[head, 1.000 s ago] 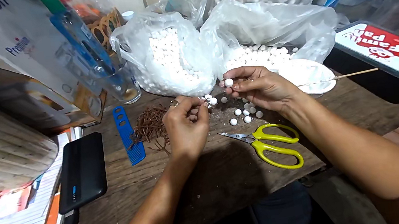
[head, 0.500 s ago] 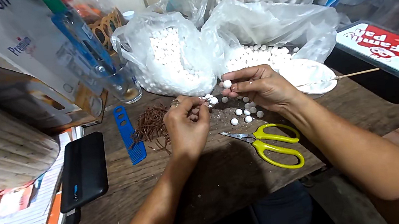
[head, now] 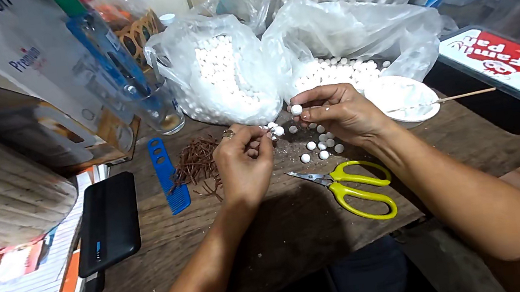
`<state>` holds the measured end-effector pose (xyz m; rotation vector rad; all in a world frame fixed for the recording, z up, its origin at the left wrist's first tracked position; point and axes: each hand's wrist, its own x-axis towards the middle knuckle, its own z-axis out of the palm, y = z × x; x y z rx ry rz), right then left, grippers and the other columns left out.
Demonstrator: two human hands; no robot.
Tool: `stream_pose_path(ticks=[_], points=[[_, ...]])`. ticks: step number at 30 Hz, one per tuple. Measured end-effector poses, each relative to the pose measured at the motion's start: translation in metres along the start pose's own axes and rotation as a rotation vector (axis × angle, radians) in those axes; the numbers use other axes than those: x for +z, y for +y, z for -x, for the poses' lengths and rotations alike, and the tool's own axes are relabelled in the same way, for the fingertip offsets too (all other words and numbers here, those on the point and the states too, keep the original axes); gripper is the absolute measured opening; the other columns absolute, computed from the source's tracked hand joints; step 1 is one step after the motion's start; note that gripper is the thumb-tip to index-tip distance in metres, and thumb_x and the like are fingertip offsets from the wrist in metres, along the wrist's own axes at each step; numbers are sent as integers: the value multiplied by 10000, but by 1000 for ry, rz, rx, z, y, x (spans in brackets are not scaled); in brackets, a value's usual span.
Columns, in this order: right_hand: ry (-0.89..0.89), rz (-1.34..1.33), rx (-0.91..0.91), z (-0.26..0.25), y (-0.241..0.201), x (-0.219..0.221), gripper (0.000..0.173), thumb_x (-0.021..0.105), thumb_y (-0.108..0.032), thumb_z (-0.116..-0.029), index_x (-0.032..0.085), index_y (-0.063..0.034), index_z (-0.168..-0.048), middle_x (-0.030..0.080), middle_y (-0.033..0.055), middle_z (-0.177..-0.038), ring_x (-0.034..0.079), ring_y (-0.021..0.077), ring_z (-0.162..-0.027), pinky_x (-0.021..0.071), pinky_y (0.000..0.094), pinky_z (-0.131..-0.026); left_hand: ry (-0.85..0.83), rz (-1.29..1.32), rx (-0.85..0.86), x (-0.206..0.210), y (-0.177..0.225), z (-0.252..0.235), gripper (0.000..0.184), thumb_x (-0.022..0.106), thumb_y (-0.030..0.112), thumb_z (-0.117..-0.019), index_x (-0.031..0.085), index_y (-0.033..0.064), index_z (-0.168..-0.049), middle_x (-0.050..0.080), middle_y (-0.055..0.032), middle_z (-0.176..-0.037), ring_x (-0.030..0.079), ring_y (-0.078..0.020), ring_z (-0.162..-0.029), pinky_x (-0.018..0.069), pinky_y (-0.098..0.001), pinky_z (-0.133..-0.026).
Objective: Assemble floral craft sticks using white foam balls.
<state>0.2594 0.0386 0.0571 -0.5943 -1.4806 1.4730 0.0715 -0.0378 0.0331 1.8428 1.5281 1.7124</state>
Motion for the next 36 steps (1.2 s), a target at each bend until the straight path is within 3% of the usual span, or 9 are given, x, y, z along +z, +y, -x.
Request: stream_pose_path(ticks=[9, 31, 36], points=[[-22, 198, -146, 1, 8, 6, 250, 690, 126, -827, 753, -45, -999, 754, -32, -883, 706, 30, -759, 611, 200, -742, 9, -40, 68, 3, -3, 2, 34, 695, -13, -873, 719, -37, -873, 633, -84, -848, 592, -6, -684, 498, -119, -628], [-35, 264, -182, 2, 9, 12, 206, 683, 105, -846, 740, -12, -1005, 753, -20, -912, 708, 30, -786, 616, 211, -757, 17, -81, 154, 5, -3, 2, 37, 690, -30, -857, 721, -48, -850, 625, -96, -817, 574, -17, -687, 474, -112, -631], [-48, 363, -198, 7, 5, 14, 194, 686, 103, -864, 743, -7, -1014, 733, -3, -892, 668, 6, -717, 580, 157, -665, 15, -110, 175, 4, -3, 3, 40, 688, -25, -851, 724, -40, -842, 627, -97, -808, 574, -33, -687, 471, -121, -631]])
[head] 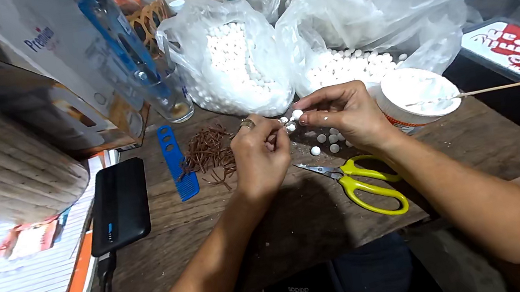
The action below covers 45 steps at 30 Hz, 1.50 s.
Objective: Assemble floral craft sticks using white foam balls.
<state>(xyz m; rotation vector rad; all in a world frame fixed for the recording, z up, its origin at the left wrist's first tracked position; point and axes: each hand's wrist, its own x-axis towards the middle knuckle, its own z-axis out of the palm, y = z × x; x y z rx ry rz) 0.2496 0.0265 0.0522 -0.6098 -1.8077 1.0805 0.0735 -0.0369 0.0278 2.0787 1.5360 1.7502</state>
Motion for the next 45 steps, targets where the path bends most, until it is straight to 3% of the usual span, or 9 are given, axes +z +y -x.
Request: stream_pose_path(ticks=[12, 18, 32, 45], points=[[20, -31, -30, -2, 4, 0, 196, 700, 107, -846, 738, 1, -1006, 747, -17, -910, 698, 5, -778, 604, 172, -750, 6, 42, -24, 0, 1, 0, 49, 696, -4, -850, 732, -36, -840, 636, -82, -814, 583, 9, -703, 466, -93, -634], [-8, 12, -47, 1, 0, 0, 201, 688, 120, -845, 735, 9, -1006, 732, 5, -900, 675, 4, -729, 589, 156, -689, 13, 72, -20, 0, 0, 0, 43, 705, -2, -839, 727, -34, -820, 634, -77, -796, 577, 12, -686, 460, -91, -619], [21, -63, -22, -1, 4, 4, 199, 704, 104, -845, 743, -4, -1008, 749, -11, -909, 698, 16, -774, 602, 181, -752, 48, 46, 40, 1, -2, -1, 60, 685, -14, -849, 712, -44, -805, 632, -88, -790, 571, -4, -690, 460, -103, -632], [8, -122, 37, -3, 4, 2, 190, 661, 96, -885, 749, -14, -1013, 747, -30, -861, 695, 25, -733, 609, 200, -711, 56, 61, 49, 1, -1, -1, 64, 675, -12, -852, 713, -42, -809, 635, -77, -800, 570, 9, -688, 462, -98, -629]])
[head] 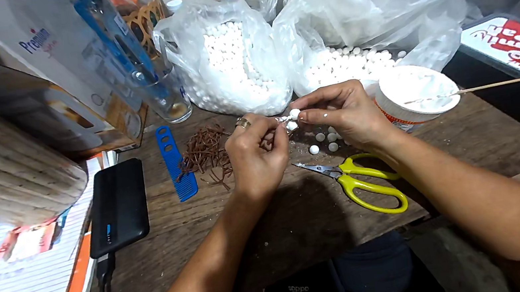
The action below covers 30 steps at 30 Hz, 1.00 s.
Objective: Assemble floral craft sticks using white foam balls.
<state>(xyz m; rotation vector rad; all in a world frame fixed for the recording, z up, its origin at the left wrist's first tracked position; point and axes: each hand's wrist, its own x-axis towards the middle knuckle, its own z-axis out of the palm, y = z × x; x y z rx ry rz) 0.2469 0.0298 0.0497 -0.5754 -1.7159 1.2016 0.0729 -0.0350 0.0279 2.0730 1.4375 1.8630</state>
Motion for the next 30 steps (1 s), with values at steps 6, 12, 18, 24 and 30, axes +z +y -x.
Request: stream_pose_path(ticks=[6, 12, 18, 24, 30], points=[[-5, -42, 43, -1, 1, -2, 224, 636, 110, -893, 763, -23, -1021, 749, -37, -847, 689, 27, -726, 604, 200, -717, -2, 0, 4, -1, 1, 0, 68, 673, -9, -856, 716, -48, -819, 642, -86, -806, 585, 2, -712, 472, -101, -658], [6, -9, 51, 0, -1, 0, 206, 654, 104, -887, 758, -21, -1013, 751, -31, -871, 702, 31, -744, 611, 203, -735, -12, -17, 10, 0, 2, 1, 66, 676, -14, -858, 713, -48, -816, 633, -90, -805, 585, -9, -716, 474, -104, -657], [-10, 46, -14, 1, 0, -1, 194, 674, 104, -874, 751, -10, -1012, 753, -21, -911, 705, 19, -791, 609, 194, -759, -30, -44, 30, -1, 2, 1, 65, 677, -18, -852, 710, -47, -804, 641, -109, -802, 581, -30, -710, 463, -115, -645], [-11, 59, -42, -1, 2, -1, 180, 675, 86, -861, 748, 0, -1002, 756, -16, -904, 706, 11, -791, 609, 192, -760, -28, -60, 50, -1, 2, 1, 77, 666, -13, -857, 712, -46, -805, 648, -116, -795, 591, -41, -718, 468, -126, -650], [-17, 53, -46, 0, 1, 0, 182, 677, 96, -859, 747, 6, -1001, 752, -14, -899, 699, 10, -774, 604, 184, -747, -26, -72, 55, -1, 3, 1, 77, 671, -13, -853, 707, -45, -793, 636, -107, -784, 583, -38, -704, 462, -120, -636]])
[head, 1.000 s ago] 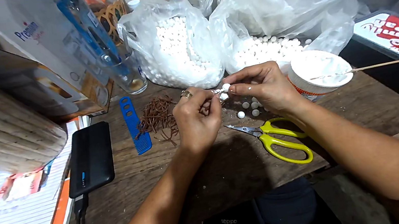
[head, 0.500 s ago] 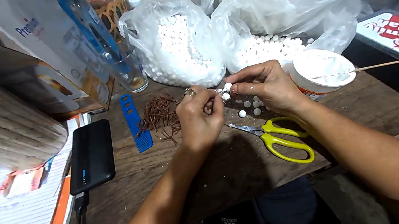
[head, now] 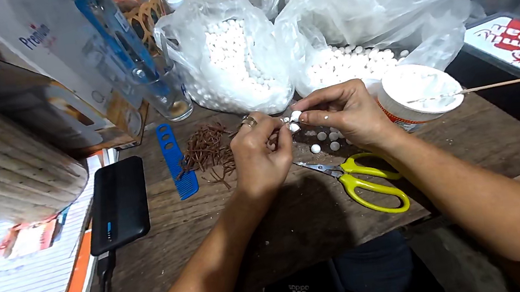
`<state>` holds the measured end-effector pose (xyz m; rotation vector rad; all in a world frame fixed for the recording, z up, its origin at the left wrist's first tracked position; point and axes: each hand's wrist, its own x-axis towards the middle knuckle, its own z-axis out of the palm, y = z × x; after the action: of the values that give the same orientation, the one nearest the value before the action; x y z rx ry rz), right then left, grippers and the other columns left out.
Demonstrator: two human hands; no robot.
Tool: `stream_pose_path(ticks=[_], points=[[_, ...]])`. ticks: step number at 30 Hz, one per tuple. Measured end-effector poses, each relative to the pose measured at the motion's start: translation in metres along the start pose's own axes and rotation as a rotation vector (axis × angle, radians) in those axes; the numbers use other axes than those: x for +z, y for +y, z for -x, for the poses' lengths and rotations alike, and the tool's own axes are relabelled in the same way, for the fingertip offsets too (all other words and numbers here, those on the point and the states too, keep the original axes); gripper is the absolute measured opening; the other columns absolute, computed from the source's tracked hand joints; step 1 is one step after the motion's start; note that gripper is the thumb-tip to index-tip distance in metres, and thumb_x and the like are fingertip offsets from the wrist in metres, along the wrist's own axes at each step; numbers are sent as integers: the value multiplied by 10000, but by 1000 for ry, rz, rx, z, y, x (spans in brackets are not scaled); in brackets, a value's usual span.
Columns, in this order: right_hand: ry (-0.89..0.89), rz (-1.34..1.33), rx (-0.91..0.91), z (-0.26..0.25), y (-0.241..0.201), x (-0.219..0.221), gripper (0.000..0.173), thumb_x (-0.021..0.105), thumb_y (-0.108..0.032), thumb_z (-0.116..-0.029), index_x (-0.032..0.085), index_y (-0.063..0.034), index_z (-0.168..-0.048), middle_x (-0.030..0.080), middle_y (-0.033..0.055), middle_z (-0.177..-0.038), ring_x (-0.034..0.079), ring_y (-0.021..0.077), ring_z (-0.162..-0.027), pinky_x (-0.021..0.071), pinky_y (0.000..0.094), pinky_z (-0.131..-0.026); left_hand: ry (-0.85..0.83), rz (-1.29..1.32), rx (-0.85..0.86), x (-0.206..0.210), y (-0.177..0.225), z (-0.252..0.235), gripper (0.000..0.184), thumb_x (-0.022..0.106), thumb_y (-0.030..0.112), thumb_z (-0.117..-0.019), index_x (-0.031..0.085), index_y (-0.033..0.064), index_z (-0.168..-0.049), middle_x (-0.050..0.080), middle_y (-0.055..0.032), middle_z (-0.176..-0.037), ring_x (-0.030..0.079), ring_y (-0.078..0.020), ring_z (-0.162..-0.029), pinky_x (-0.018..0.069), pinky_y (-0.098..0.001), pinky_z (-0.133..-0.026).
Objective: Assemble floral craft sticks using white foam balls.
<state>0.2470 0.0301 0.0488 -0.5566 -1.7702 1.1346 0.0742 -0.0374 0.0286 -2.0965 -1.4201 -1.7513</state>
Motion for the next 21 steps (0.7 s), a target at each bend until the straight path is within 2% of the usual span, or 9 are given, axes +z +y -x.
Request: stream_pose_path(ticks=[7, 21], points=[[-26, 62, -42, 0, 2, 0, 148, 686, 58, -874, 739, 12, -1004, 747, -5, -921, 702, 8, -810, 607, 188, -780, -35, -29, 45, -1, -2, 1, 83, 657, -12, -864, 714, -52, -818, 662, -137, -811, 612, -83, -706, 493, -159, -641], [-5, 126, -75, 4, 2, 5, 106, 701, 50, -887, 748, 28, -979, 720, 11, -904, 667, -15, -750, 580, 141, -700, -41, -41, 60, 1, -5, 2, 86, 655, -26, -859, 712, -53, -801, 674, -149, -815, 629, -96, -724, 499, -162, -658]])
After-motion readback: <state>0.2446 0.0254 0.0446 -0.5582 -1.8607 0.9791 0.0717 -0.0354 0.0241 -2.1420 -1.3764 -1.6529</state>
